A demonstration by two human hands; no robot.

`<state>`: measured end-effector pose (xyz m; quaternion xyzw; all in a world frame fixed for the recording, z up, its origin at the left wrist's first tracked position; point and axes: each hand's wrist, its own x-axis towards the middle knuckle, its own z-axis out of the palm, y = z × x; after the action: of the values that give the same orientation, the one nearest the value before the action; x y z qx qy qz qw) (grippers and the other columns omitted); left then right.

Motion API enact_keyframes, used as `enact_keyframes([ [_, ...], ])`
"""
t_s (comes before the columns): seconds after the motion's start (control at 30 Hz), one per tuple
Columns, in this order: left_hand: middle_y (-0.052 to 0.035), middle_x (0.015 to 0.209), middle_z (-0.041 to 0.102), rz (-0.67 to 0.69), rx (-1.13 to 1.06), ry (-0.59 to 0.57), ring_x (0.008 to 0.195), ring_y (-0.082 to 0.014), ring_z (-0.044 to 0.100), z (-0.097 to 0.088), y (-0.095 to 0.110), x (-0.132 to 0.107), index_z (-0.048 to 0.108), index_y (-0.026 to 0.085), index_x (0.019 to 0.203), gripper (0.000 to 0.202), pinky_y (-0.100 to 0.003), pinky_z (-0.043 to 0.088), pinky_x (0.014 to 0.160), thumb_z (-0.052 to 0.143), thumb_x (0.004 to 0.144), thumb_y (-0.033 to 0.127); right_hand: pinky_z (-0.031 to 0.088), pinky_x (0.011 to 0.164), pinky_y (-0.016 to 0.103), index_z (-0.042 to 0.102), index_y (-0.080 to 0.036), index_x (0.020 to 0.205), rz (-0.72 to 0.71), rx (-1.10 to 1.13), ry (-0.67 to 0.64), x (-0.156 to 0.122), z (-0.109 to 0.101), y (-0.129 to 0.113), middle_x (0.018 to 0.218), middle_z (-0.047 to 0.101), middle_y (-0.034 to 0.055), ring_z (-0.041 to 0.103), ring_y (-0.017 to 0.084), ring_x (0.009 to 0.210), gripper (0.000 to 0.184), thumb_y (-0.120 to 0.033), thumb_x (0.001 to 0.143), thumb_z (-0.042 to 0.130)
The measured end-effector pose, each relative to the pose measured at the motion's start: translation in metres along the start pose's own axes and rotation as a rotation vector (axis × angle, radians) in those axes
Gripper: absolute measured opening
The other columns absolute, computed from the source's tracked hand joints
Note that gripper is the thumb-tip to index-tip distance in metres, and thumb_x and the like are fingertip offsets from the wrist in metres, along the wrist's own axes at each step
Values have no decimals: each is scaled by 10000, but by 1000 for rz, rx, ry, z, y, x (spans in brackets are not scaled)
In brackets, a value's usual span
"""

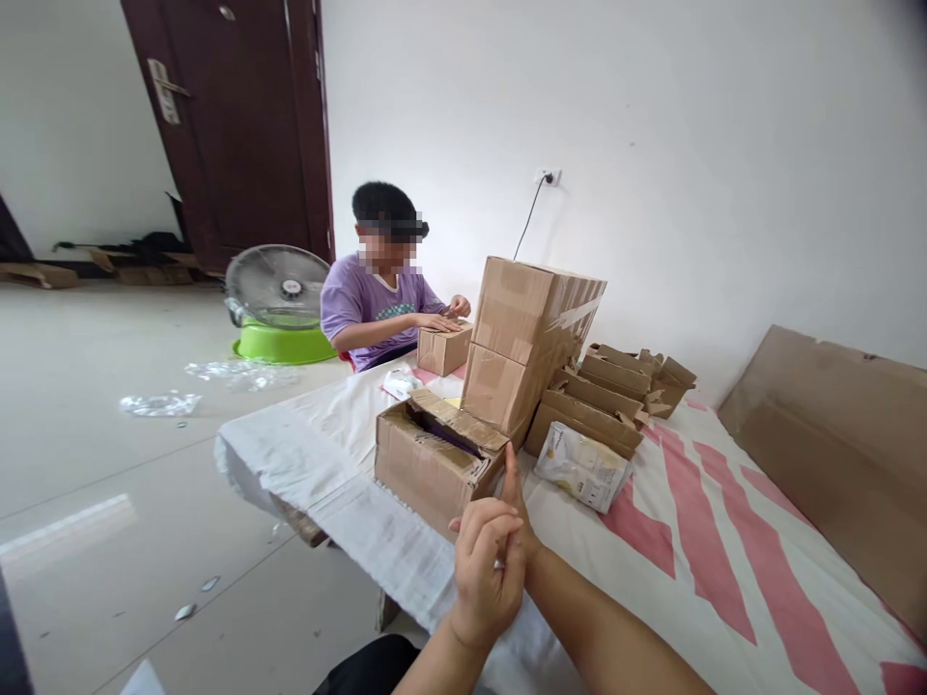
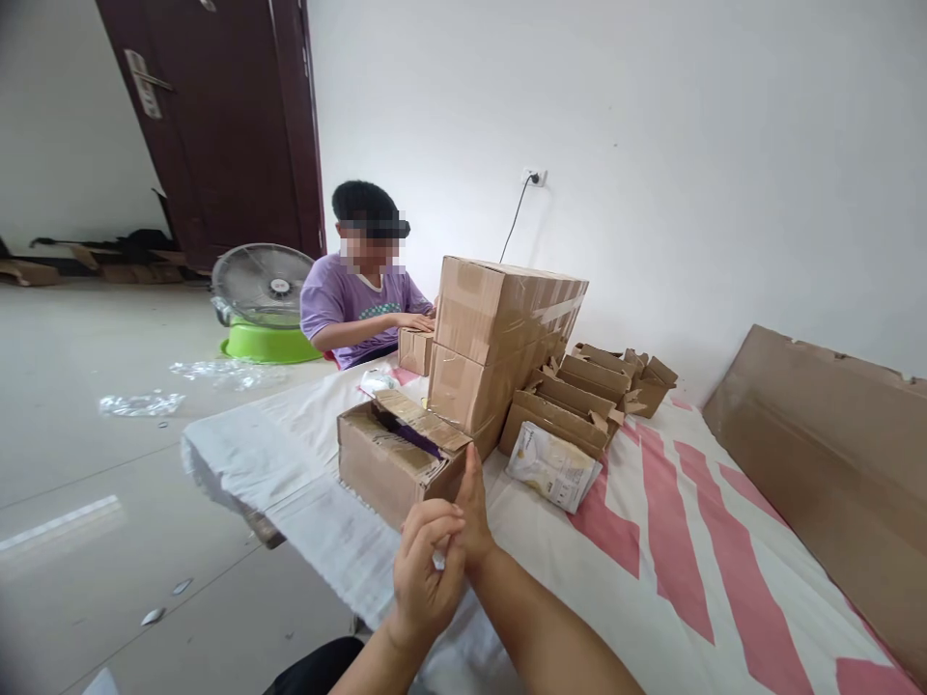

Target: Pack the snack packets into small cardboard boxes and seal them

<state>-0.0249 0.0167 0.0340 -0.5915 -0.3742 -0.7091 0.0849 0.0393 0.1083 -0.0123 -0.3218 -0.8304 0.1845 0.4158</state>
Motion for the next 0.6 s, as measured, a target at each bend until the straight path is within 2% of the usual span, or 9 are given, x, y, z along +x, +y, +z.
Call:
enact_keyframes([
  [0.13,-67,953,574,-18,10,12,901,-195,566,-3,-5,-2,552,200,965,213,-355,517,764,487,856,29,253,1175,523,-38,-228,1508,11,51,41,2,-3,-1,1554,218,147,270,278,1428,926,-364,842,591],
  [0.2,-68,967,568,-12,15,26,913,-198,566,-3,-5,-2,555,199,963,213,-360,519,777,491,852,28,303,1153,506,6,-209,1503,3,79,37,-4,-11,-2,1514,294,161,338,283,1390,956,-414,808,629],
  [0.27,-65,972,564,2,35,51,919,-203,566,-4,-3,0,553,203,959,217,-370,516,788,493,847,28,349,1122,500,35,-193,1501,21,100,13,-15,-27,-5,1484,336,176,378,304,1360,1060,-466,730,709],
  [0.33,-61,974,561,26,55,76,929,-212,565,-7,2,2,547,212,956,229,-386,512,803,496,835,24,393,1080,495,32,-188,1506,70,103,-28,-32,-49,-7,1475,343,186,399,320,1340,1149,-497,672,758],
  [0.47,-62,1008,554,78,82,88,981,-231,552,-12,15,1,536,216,976,272,-426,486,873,506,800,11,398,1068,487,-30,-200,1520,163,39,-102,-79,-108,1,1527,278,185,357,326,1378,1149,-519,710,721],
  [0.6,-79,1085,535,12,72,122,1080,-259,514,-8,16,-5,523,223,1012,250,-469,441,949,514,825,57,380,1087,514,-11,-190,1529,283,-50,-68,-135,-166,16,1529,307,194,330,351,1404,1131,-542,723,700],
])
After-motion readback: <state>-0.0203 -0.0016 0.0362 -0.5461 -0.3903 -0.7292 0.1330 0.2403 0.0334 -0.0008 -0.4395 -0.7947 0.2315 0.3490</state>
